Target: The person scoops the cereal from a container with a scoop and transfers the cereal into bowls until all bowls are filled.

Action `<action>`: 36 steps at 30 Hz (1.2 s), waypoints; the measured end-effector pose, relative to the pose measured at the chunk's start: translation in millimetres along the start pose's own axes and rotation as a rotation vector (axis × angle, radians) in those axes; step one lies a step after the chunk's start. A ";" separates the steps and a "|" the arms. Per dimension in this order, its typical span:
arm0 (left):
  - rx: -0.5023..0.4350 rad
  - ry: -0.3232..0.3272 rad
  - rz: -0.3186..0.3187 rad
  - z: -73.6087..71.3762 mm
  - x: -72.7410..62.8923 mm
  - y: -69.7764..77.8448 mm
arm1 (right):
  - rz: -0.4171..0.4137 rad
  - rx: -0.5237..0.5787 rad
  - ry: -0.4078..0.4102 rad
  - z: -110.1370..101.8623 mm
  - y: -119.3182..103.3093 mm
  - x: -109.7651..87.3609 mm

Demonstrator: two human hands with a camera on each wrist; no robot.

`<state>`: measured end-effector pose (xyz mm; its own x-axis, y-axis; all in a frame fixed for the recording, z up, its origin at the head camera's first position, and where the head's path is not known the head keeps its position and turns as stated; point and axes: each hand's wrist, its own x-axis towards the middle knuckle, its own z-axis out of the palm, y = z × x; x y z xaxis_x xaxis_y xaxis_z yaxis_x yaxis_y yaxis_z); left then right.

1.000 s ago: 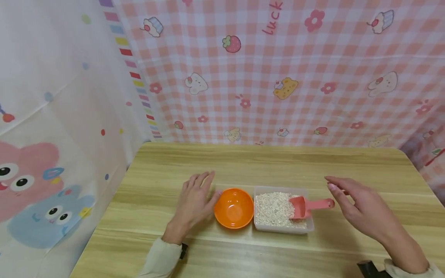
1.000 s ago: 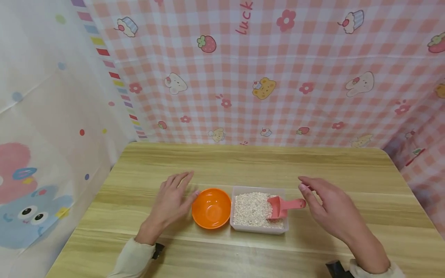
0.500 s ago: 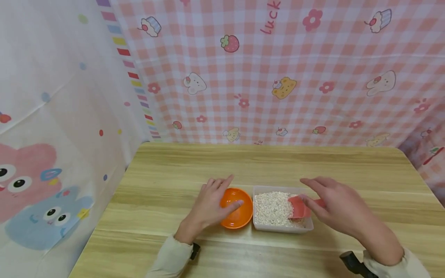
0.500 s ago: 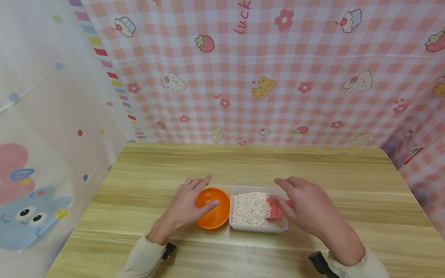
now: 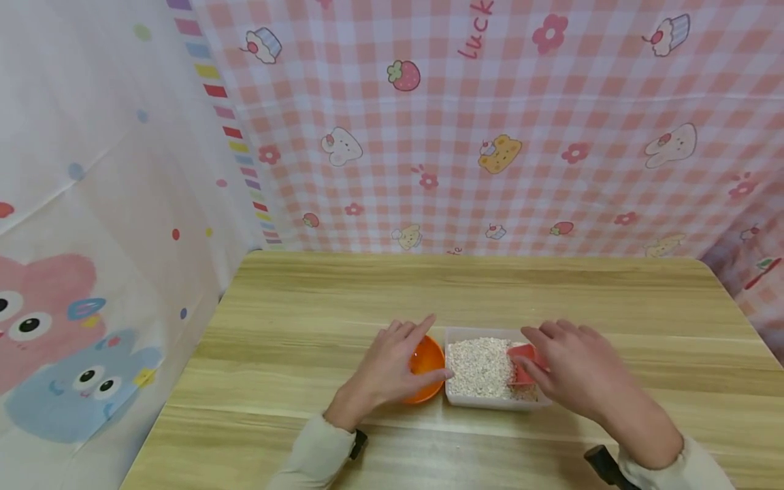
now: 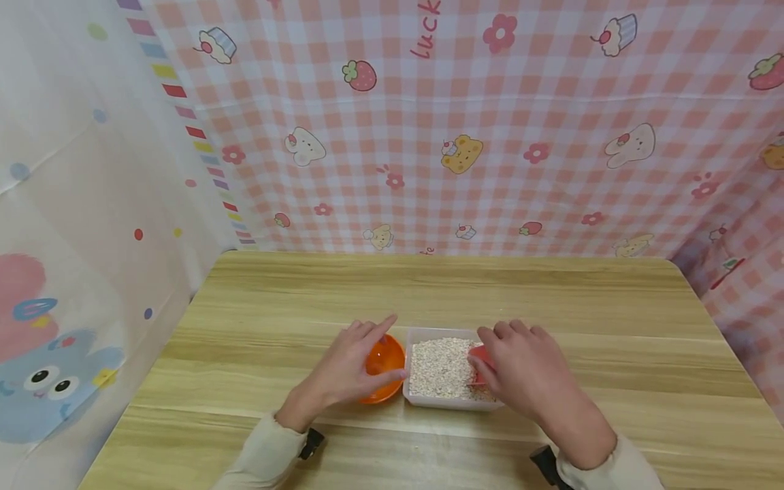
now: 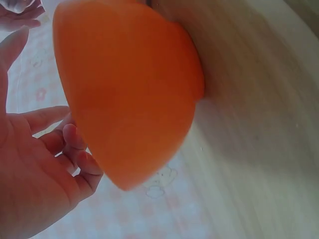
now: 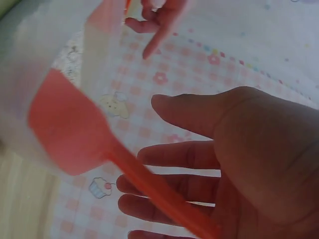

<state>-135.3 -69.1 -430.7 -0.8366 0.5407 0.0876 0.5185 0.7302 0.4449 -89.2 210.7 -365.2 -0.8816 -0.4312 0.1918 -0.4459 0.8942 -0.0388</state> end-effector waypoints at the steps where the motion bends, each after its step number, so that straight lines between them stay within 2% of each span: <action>1: 0.004 -0.005 -0.001 0.7 0.6 1.1 | 0.005 -0.007 -0.014 1.1 0.4 -0.6; 5: 0.007 -0.031 -0.015 3.7 2.3 3.8 | 0.024 -0.012 -0.048 6.0 2.9 -3.2; 13: 0.010 -0.067 -0.008 6.9 4.2 8.6 | 0.004 -0.004 -0.027 11.6 8.8 -7.3; 22: -0.003 -0.115 0.004 10.2 5.2 12.4 | 0.041 0.033 -0.114 16.1 12.0 -11.3; 27: -0.002 -0.136 0.014 11.4 6.0 14.7 | 0.043 0.018 -0.107 20.1 14.2 -12.9; 36: 0.003 -0.162 0.029 16.5 8.3 15.0 | 0.043 -0.031 -0.145 22.8 12.2 -14.4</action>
<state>-131.5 -46.8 -438.0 -0.7821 0.6215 -0.0451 0.5424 0.7147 0.4416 -85.5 225.0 -390.7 -0.9137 -0.4036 0.0472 -0.4046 0.9144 -0.0131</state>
